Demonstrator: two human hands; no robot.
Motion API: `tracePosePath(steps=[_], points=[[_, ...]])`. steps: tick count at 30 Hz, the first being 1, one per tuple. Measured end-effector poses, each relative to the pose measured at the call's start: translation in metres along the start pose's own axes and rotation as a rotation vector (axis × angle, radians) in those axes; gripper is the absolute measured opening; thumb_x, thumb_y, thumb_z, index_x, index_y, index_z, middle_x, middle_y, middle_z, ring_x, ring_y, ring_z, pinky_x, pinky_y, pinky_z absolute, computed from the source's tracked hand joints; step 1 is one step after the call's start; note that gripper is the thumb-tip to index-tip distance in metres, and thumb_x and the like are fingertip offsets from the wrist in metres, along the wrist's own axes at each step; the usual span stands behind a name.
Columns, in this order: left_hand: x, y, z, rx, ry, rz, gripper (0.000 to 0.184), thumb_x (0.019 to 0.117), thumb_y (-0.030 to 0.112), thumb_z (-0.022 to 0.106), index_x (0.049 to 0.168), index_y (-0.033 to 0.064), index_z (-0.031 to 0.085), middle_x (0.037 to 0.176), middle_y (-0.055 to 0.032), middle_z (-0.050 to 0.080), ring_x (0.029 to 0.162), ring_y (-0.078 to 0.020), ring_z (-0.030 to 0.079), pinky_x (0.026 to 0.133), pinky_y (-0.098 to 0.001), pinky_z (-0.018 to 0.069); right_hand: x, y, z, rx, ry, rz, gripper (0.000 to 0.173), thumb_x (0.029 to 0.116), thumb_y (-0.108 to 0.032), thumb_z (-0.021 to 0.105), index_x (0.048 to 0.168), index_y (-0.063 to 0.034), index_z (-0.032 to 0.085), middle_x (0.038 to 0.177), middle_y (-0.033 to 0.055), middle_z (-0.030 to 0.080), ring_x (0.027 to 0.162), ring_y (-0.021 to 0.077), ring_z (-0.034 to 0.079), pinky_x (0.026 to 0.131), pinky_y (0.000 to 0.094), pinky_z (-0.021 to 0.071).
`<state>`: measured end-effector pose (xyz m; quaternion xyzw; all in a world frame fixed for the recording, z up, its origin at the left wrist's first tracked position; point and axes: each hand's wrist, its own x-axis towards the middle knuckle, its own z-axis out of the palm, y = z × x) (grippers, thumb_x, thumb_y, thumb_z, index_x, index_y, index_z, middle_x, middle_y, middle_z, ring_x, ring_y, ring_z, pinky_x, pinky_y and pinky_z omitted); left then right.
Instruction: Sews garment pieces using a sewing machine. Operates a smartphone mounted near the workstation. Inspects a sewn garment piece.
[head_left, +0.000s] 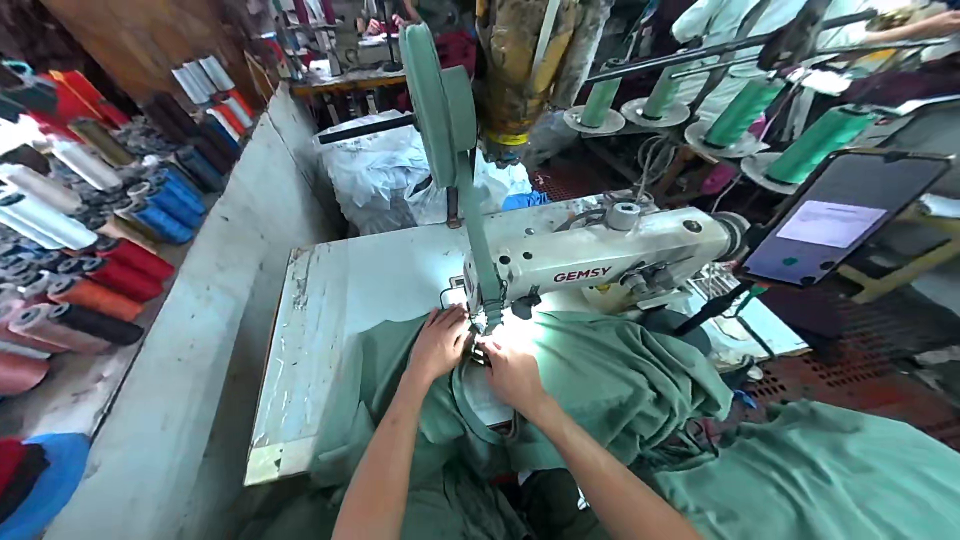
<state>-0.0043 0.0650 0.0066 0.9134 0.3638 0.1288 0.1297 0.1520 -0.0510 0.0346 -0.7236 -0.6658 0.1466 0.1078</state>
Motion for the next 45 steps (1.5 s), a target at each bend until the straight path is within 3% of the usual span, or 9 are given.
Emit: tracePosePath(steps=[4, 8, 10, 14, 19, 26, 34, 39, 45], points=[[0.002, 0.025, -0.008, -0.02, 0.17, -0.239, 0.041, 0.1064, 0.029, 0.045, 0.138, 0.0113, 0.065, 0.15, -0.0085, 0.056, 0.146, -0.0272, 0.045, 0.124, -0.0529, 0.0249, 0.002, 0.004, 0.001, 0.017, 0.04, 0.003, 0.038, 0.0945, -0.019, 0.055, 0.129, -0.0165, 0.069, 0.117, 0.012, 0.073, 0.101, 0.0351, 0.072, 0.077, 0.0584, 0.0564], [-0.02, 0.084, 0.002, -0.761, 0.521, -0.485, 0.031, 0.1065, 0.01, 0.043, 0.129, -0.0064, 0.057, 0.115, -0.0161, 0.068, 0.101, -0.0198, 0.069, 0.09, -0.0362, 0.0579, 0.007, 0.014, 0.009, 0.089, 0.145, -0.031, 0.031, 0.0918, -0.021, 0.062, 0.119, -0.0146, 0.073, 0.107, 0.013, 0.075, 0.095, 0.0376, 0.073, 0.072, 0.0617, 0.0559], [-0.039, 0.087, 0.023, -0.666, 0.48, -0.468, 0.03, 0.1043, 0.01, 0.049, 0.127, -0.0053, 0.062, 0.112, -0.0155, 0.07, 0.095, -0.0197, 0.072, 0.086, -0.037, 0.0609, 0.006, 0.027, 0.01, 0.12, 0.136, -0.062, 0.033, 0.0919, -0.022, 0.066, 0.124, -0.018, 0.072, 0.108, 0.0121, 0.075, 0.097, 0.0371, 0.072, 0.077, 0.0617, 0.0556], [-0.058, 0.073, 0.033, -0.133, 0.467, -0.28, 0.029, 0.1007, 0.02, 0.055, 0.117, 0.0064, 0.075, 0.119, -0.0156, 0.068, 0.115, -0.0319, 0.064, 0.101, -0.0441, 0.0533, 0.001, 0.043, 0.012, 0.073, 0.185, -0.178, 0.041, 0.089, -0.015, 0.065, 0.127, -0.0268, 0.074, 0.11, 0.0111, 0.076, 0.089, 0.0358, 0.074, 0.069, 0.0588, 0.0562], [-0.046, 0.084, 0.03, 0.144, 0.217, -0.339, 0.043, 0.0978, 0.025, 0.052, 0.139, 0.0226, 0.066, 0.139, -0.0096, 0.061, 0.126, -0.0302, 0.057, 0.106, -0.0508, 0.0434, 0.007, 0.038, 0.02, -0.071, 0.246, -0.2, 0.049, 0.0901, -0.016, 0.062, 0.137, -0.0314, 0.068, 0.105, 0.0081, 0.076, 0.083, 0.0323, 0.073, 0.063, 0.0537, 0.0568], [-0.017, 0.063, 0.022, 0.122, 0.27, -0.307, 0.041, 0.0897, 0.016, 0.062, 0.129, 0.0205, 0.072, 0.143, -0.0033, 0.061, 0.128, -0.027, 0.059, 0.104, -0.0568, 0.0416, 0.023, 0.001, -0.021, 0.119, -0.202, 0.062, 0.041, 0.1015, -0.029, 0.053, 0.137, -0.0109, 0.064, 0.129, 0.0182, 0.068, 0.124, 0.0387, 0.063, 0.099, 0.0635, 0.0488], [-0.026, 0.055, 0.017, 0.181, 0.213, -0.191, 0.049, 0.0907, 0.026, 0.064, 0.139, 0.02, 0.065, 0.151, -0.0131, 0.053, 0.136, -0.0368, 0.051, 0.111, -0.063, 0.0354, 0.014, 0.012, 0.004, 0.05, 0.086, -0.046, 0.042, 0.0936, -0.019, 0.06, 0.135, -0.0152, 0.066, 0.137, 0.0182, 0.062, 0.12, 0.0381, 0.064, 0.089, 0.0595, 0.0554], [-0.052, 0.072, 0.022, 0.22, 0.165, -0.178, 0.036, 0.102, 0.039, 0.048, 0.119, 0.0238, 0.076, 0.154, -0.0085, 0.051, 0.14, -0.0361, 0.048, 0.114, -0.0628, 0.0328, 0.025, 0.037, 0.006, 0.084, 0.17, -0.24, 0.033, 0.0924, -0.021, 0.062, 0.123, -0.013, 0.071, 0.142, 0.0171, 0.06, 0.128, 0.0356, 0.06, 0.094, 0.0563, 0.0555], [-0.046, 0.078, 0.022, 0.217, 0.159, -0.193, 0.036, 0.1038, 0.038, 0.045, 0.124, 0.0297, 0.074, 0.155, -0.0079, 0.051, 0.142, -0.036, 0.045, 0.114, -0.0642, 0.0315, -0.006, 0.064, -0.045, 0.406, 0.217, 0.0, 0.031, 0.0971, -0.028, 0.064, 0.125, -0.0194, 0.073, 0.138, 0.0106, 0.061, 0.118, 0.0265, 0.065, 0.098, 0.0498, 0.0565]])
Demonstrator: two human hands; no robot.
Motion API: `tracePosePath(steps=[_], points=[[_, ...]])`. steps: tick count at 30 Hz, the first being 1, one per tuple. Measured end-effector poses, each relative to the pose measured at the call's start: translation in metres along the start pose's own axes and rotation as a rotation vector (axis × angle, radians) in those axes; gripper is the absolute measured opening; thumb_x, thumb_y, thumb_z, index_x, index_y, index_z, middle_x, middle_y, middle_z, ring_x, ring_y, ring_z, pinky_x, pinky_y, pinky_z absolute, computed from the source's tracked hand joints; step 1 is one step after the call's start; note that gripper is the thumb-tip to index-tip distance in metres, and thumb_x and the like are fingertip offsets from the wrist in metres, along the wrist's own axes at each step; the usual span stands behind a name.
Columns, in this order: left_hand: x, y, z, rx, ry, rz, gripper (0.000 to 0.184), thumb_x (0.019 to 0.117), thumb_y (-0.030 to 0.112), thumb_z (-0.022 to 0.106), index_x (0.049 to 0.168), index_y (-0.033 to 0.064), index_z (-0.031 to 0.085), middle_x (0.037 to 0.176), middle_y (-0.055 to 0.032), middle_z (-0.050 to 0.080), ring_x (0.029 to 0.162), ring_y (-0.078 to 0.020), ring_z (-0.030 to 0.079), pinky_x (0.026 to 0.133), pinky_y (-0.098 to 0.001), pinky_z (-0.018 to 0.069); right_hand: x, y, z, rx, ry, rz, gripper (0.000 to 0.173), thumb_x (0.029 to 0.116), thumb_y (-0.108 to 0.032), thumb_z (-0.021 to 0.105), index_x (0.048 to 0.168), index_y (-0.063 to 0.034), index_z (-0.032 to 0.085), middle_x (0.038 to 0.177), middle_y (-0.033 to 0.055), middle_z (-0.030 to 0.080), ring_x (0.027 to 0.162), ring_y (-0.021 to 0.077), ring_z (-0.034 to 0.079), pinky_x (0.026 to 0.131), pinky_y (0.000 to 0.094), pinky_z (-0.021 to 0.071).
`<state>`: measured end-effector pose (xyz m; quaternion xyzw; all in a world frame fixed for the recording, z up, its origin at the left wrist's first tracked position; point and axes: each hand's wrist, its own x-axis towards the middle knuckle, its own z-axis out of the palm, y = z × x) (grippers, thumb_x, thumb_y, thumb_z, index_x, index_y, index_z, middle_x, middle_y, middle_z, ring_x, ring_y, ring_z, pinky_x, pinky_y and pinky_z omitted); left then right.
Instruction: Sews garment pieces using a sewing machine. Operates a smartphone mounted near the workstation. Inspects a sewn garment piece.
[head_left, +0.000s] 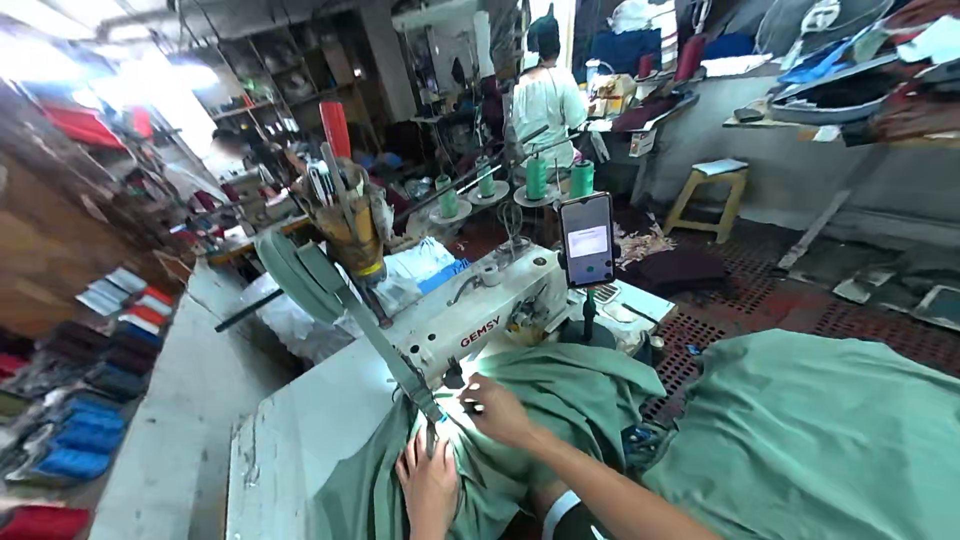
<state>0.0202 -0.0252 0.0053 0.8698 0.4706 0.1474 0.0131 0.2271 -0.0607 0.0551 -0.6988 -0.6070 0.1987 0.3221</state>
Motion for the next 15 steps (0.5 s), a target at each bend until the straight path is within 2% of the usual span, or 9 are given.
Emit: tracePosePath(steps=[2, 4, 8, 10, 13, 15], points=[[-0.003, 0.003, 0.004, -0.019, 0.037, 0.002, 0.036, 0.1038, 0.036, 0.044, 0.122, 0.0285, 0.075, 0.155, -0.0098, 0.051, 0.142, -0.0369, 0.046, 0.114, -0.0655, 0.0308, -0.019, 0.015, -0.038, 0.072, 0.296, 0.021, 0.034, 0.0969, -0.022, 0.063, 0.129, -0.0134, 0.07, 0.121, 0.0112, 0.07, 0.099, 0.0228, 0.071, 0.087, 0.0447, 0.0609], [-0.007, 0.003, 0.007, -0.028, 0.066, 0.011, 0.036, 0.1034, 0.033, 0.045, 0.122, 0.0256, 0.075, 0.155, -0.0119, 0.05, 0.141, -0.0383, 0.047, 0.114, -0.0666, 0.0295, -0.034, 0.027, -0.083, 0.019, 0.528, 0.035, 0.043, 0.0959, -0.016, 0.062, 0.138, -0.0107, 0.064, 0.113, 0.0108, 0.072, 0.091, 0.0222, 0.071, 0.08, 0.0441, 0.0611], [-0.009, 0.001, 0.012, -0.019, 0.086, 0.022, 0.038, 0.1034, 0.033, 0.044, 0.122, 0.0251, 0.075, 0.155, -0.0122, 0.05, 0.142, -0.0386, 0.046, 0.115, -0.066, 0.029, -0.044, 0.037, -0.154, -0.318, 0.908, 0.055, 0.049, 0.0984, -0.023, 0.062, 0.146, -0.0103, 0.059, 0.102, 0.0145, 0.074, 0.072, 0.0307, 0.071, 0.059, 0.0516, 0.0576], [-0.01, 0.001, 0.014, -0.017, 0.095, 0.026, 0.038, 0.1034, 0.033, 0.044, 0.122, 0.0243, 0.076, 0.155, -0.0132, 0.05, 0.142, -0.0387, 0.046, 0.115, -0.0652, 0.0292, -0.044, 0.039, -0.177, -0.418, 0.94, 0.061, 0.05, 0.0981, -0.026, 0.062, 0.147, -0.0126, 0.059, 0.101, 0.0147, 0.074, 0.071, 0.0322, 0.071, 0.056, 0.052, 0.056], [-0.012, 0.005, 0.013, -0.007, 0.087, 0.009, 0.039, 0.1043, 0.032, 0.042, 0.127, 0.0234, 0.073, 0.156, -0.0121, 0.049, 0.144, -0.0361, 0.045, 0.117, -0.0629, 0.0282, -0.042, 0.035, -0.194, -0.427, 0.867, 0.087, 0.054, 0.0974, -0.028, 0.062, 0.15, -0.0153, 0.055, 0.107, 0.0143, 0.074, 0.079, 0.0342, 0.072, 0.063, 0.0545, 0.0568], [-0.014, 0.007, 0.012, 0.001, 0.089, 0.0, 0.039, 0.1045, 0.031, 0.042, 0.129, 0.0226, 0.072, 0.156, -0.0113, 0.05, 0.145, -0.0351, 0.044, 0.118, -0.0625, 0.028, -0.039, 0.033, -0.197, -0.439, 0.854, 0.075, 0.056, 0.0978, -0.03, 0.061, 0.151, -0.0153, 0.054, 0.106, 0.0145, 0.074, 0.078, 0.0347, 0.072, 0.063, 0.0548, 0.0565]])
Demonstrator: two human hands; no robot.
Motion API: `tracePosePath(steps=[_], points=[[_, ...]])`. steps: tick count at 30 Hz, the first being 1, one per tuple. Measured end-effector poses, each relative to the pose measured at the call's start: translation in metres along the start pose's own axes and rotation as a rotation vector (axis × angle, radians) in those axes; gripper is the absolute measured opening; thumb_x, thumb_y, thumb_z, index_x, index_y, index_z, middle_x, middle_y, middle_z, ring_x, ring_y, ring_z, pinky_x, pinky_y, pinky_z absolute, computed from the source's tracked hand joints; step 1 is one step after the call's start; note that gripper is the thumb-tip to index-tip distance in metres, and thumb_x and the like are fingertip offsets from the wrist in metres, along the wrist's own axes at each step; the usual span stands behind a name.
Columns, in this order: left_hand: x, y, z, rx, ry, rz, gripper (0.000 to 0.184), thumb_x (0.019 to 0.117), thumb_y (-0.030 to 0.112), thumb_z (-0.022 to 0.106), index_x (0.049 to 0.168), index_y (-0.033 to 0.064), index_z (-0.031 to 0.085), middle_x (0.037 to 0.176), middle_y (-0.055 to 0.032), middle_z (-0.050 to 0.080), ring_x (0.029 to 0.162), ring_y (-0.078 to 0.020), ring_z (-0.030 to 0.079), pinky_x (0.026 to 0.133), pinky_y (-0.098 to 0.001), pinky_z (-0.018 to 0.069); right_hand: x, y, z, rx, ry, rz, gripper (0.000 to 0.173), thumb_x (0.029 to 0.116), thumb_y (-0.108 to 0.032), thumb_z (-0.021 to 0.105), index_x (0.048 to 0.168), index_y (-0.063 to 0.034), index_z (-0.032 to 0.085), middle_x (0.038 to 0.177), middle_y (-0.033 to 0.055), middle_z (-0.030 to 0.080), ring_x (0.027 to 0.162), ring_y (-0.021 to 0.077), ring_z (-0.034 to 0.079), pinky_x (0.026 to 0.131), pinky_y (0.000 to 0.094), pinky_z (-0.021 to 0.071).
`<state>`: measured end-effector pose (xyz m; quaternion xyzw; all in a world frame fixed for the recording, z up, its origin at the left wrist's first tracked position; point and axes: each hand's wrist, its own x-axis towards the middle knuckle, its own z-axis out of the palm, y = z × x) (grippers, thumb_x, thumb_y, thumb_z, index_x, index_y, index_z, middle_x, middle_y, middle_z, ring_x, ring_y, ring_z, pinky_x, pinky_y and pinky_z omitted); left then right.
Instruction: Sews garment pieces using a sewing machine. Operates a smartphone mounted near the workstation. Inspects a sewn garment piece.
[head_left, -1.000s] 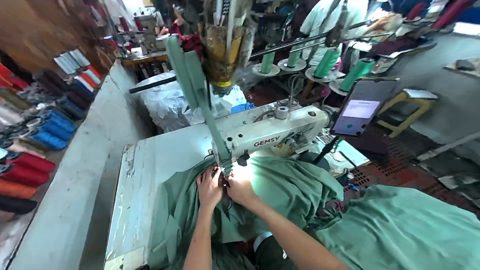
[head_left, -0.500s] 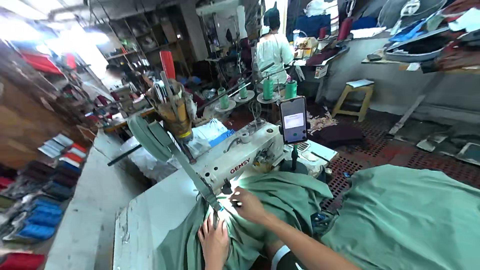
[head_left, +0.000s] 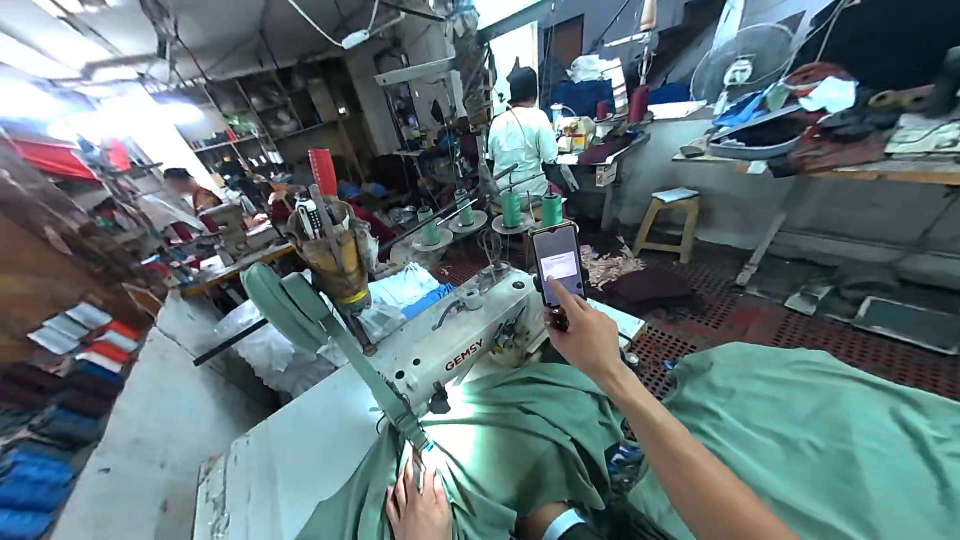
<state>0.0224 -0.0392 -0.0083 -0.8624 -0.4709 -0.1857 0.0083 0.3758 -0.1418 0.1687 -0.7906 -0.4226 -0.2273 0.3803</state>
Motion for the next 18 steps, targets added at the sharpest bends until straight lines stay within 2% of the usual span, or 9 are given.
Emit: tracePosePath(steps=[5, 9, 12, 15, 18], points=[[-0.001, 0.001, -0.002, 0.012, -0.018, -0.009, 0.039, 0.1044, 0.031, 0.043, 0.129, 0.0218, 0.072, 0.155, -0.0116, 0.05, 0.144, -0.0361, 0.045, 0.118, -0.0618, 0.0272, 0.009, -0.003, 0.005, -0.037, -0.007, 0.011, 0.055, 0.0984, -0.033, 0.059, 0.151, -0.0171, 0.054, 0.103, 0.0147, 0.074, 0.077, 0.0345, 0.072, 0.062, 0.0546, 0.0557], [-0.001, 0.0, -0.001, 0.002, -0.024, -0.014, 0.04, 0.1049, 0.032, 0.042, 0.128, 0.0215, 0.072, 0.156, -0.0111, 0.05, 0.145, -0.0352, 0.044, 0.119, -0.062, 0.0263, -0.002, -0.006, 0.006, -0.018, 0.098, -0.04, 0.051, 0.099, -0.032, 0.06, 0.146, -0.0123, 0.059, 0.099, 0.0127, 0.074, 0.071, 0.0312, 0.071, 0.056, 0.0506, 0.0552], [-0.001, 0.0, -0.001, -0.013, -0.011, -0.006, 0.04, 0.1048, 0.031, 0.042, 0.127, 0.0207, 0.073, 0.154, -0.0115, 0.052, 0.144, -0.0347, 0.045, 0.118, -0.062, 0.0269, -0.019, -0.008, 0.007, 0.035, 0.085, -0.041, 0.049, 0.0989, -0.03, 0.061, 0.144, -0.0106, 0.061, 0.095, 0.0118, 0.074, 0.068, 0.0297, 0.07, 0.056, 0.0502, 0.055], [-0.002, 0.0, -0.002, -0.033, -0.004, -0.001, 0.039, 0.1046, 0.029, 0.043, 0.127, 0.0186, 0.073, 0.153, -0.0135, 0.052, 0.144, -0.0366, 0.045, 0.119, -0.0632, 0.0269, -0.041, -0.014, 0.011, 0.107, 0.011, -0.033, 0.046, 0.0991, -0.029, 0.062, 0.14, -0.009, 0.063, 0.096, 0.0118, 0.074, 0.069, 0.0284, 0.07, 0.057, 0.0502, 0.0568], [-0.001, -0.001, 0.0, -0.025, 0.004, 0.005, 0.039, 0.1046, 0.029, 0.043, 0.127, 0.0197, 0.073, 0.153, -0.0131, 0.053, 0.143, -0.0364, 0.046, 0.118, -0.0632, 0.0274, -0.075, -0.037, 0.018, 0.203, -0.18, -0.062, 0.041, 0.0962, -0.021, 0.064, 0.136, -0.0124, 0.067, 0.102, 0.0072, 0.076, 0.078, 0.0232, 0.073, 0.066, 0.0471, 0.0616]])
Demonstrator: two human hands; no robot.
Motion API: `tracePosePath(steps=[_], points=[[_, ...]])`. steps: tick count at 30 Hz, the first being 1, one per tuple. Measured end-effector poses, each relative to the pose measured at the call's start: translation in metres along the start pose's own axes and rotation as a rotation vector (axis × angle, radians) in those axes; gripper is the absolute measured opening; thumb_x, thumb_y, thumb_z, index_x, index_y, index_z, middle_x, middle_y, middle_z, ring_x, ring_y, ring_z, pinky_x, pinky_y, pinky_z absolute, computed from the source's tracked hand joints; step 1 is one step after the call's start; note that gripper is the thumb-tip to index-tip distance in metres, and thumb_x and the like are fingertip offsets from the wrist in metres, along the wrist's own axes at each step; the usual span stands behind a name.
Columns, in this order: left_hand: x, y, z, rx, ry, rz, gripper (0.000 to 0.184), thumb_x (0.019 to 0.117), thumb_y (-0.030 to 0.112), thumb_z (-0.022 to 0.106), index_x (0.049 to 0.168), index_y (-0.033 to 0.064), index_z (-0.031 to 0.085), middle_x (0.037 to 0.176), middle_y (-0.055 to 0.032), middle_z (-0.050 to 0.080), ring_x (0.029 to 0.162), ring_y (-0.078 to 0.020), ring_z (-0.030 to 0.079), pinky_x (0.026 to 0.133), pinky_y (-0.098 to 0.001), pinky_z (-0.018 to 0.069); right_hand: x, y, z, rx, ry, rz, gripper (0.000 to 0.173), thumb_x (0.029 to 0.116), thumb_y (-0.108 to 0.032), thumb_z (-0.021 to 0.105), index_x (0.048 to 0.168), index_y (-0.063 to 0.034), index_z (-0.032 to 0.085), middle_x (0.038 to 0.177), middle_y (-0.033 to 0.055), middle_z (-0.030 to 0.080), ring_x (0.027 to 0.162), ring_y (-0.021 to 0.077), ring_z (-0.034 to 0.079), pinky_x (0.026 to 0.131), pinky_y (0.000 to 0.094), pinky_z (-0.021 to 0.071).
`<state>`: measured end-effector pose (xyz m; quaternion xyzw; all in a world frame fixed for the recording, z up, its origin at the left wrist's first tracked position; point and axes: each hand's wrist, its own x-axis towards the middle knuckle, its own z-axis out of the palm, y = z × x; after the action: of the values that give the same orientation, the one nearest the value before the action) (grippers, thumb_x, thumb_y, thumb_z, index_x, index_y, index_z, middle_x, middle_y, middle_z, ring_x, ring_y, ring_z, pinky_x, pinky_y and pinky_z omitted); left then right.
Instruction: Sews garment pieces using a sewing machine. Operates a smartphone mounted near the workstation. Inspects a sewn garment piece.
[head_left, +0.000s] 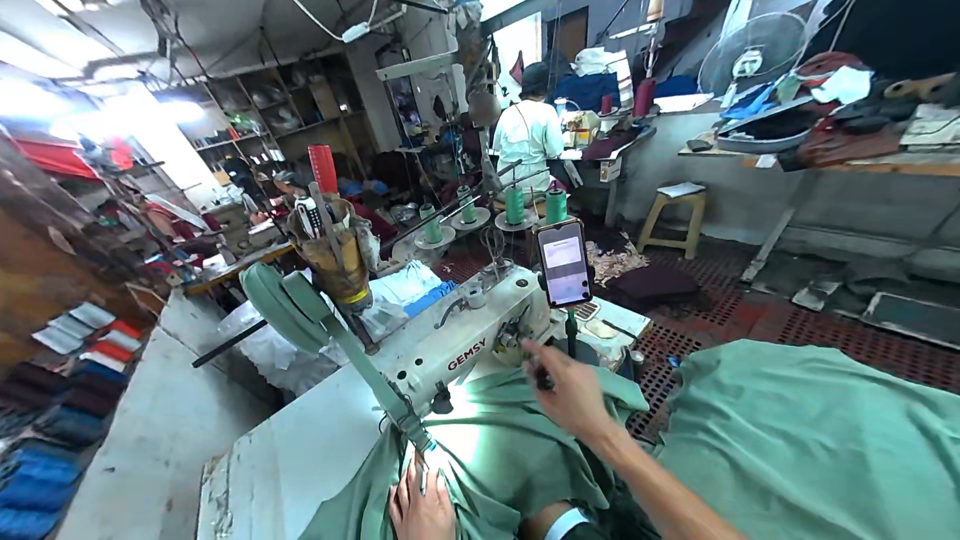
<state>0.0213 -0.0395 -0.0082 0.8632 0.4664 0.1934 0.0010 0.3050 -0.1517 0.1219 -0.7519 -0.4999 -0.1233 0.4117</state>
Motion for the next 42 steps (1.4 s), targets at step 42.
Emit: tracePosePath(steps=[42], points=[[0.001, 0.0, 0.004, 0.034, 0.024, -0.016, 0.042, 0.1046, 0.034, 0.039, 0.122, 0.0217, 0.075, 0.152, -0.0108, 0.054, 0.14, -0.0337, 0.05, 0.117, -0.0598, 0.0307, 0.026, 0.041, -0.015, -0.17, 0.089, 0.164, 0.06, 0.0982, -0.036, 0.061, 0.152, -0.0106, 0.051, 0.093, 0.0124, 0.074, 0.071, 0.0318, 0.069, 0.06, 0.053, 0.0554]])
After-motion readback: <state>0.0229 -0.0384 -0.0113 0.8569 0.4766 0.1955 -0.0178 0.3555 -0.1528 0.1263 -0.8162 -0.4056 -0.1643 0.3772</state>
